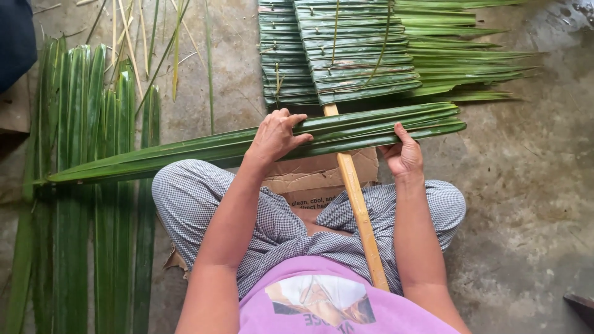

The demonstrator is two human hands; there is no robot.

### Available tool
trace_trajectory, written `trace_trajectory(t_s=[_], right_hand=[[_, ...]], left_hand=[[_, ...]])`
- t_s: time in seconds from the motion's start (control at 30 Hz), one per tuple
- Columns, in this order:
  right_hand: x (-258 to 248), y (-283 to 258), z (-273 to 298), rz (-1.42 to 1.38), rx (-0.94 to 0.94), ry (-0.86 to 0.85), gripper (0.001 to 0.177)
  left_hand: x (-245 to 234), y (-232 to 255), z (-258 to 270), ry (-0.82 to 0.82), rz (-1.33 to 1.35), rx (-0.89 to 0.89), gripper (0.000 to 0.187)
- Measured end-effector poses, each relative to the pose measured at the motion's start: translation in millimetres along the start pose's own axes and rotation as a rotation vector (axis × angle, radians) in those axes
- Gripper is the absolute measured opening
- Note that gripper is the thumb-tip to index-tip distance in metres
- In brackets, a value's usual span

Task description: Weaving individual palm leaves over a wooden rod to create a traditional mat or thatch while sitting on the floor.

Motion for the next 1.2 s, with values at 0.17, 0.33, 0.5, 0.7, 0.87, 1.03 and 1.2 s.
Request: trace_trajectory(t_s=[0.17, 0.33, 0.5, 0.7, 0.87, 1.03, 1.2], right_hand=[[-2.3, 9.6, -8.5, 0.003, -0.034, 0.001, 0.031], [13.3, 15.2, 3.0, -0.013, -0.057, -0.012, 0.03], [20.8, 26.4, 6.8, 0.033, -0.046, -0.041, 0.029], [14.0, 15.2, 4.9, -0.019, -0.078, -0.008, 0.029], [16.6, 15.5, 6.2, -0.034, -0.087, -0.003, 0.027], [18.8, 20.6, 4.3, -0.01, -0.093, -0.048, 0.027], [30.6, 20.6, 11.2, 0.032, -0.102, -0.124, 0.024]], left_hand=[[-9.7, -1.8, 4.0, -0.047, 0.03, -0.047, 0.054], [-10.0, -6.7, 4.0, -0.098, 0.061, -0.11, 0.054], [-10.6, -4.4, 2.3, -0.099, 0.052, -0.137, 0.056], [-13.4, -2.6, 3.9, -0.084, 0.04, -0.128, 0.056], [-7.5, -7.0, 3.5, -0.081, 0.03, -0.109, 0.057], [-7.6, -11.3, 4.8, -0.103, 0.032, -0.125, 0.057], [-15.6, -15.3, 3.5, -0.039, 0.079, -0.108, 0.051]])
Point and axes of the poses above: each hand's wrist, its own z-axis away from the middle knuckle, its own x-axis out of the palm, y = z × x, the point moved 5 cm from there along -z, towards the middle knuckle, and after that the axes turned 7 degrees about y, right-handed, at the moved point
